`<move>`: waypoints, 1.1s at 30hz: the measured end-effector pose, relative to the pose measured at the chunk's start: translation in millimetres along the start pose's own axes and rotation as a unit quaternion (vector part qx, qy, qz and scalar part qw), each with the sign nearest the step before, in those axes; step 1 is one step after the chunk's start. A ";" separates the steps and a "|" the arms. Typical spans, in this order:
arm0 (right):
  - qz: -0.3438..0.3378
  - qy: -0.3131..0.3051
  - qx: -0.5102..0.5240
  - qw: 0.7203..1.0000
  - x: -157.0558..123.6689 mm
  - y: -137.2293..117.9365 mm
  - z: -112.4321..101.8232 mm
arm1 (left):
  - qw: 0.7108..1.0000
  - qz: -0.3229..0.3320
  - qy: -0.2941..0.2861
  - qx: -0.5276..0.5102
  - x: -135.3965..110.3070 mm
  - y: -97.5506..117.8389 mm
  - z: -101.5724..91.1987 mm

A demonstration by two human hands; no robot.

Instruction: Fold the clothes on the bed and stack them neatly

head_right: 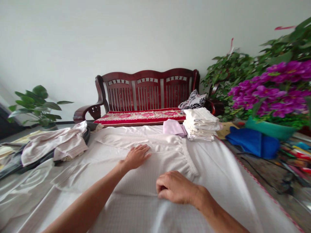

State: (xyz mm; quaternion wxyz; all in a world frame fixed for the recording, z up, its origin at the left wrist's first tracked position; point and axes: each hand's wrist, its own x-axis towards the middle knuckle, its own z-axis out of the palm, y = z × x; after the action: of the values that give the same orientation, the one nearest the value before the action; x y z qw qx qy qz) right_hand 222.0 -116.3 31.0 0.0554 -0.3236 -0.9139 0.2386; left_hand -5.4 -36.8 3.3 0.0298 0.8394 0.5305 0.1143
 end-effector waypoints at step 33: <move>0.454 0.240 -0.109 0.851 -20.4 92.6 -25.0 | 0.978 0.205 -0.029 -0.038 -34.6 56.8 29.2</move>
State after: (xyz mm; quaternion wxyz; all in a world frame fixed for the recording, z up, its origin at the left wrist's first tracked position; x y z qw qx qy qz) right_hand 296.7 -56.3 10.4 0.1226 -0.7540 -0.6433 0.0513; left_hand 37.1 -90.4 -20.9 0.0533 0.9315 0.3411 0.1141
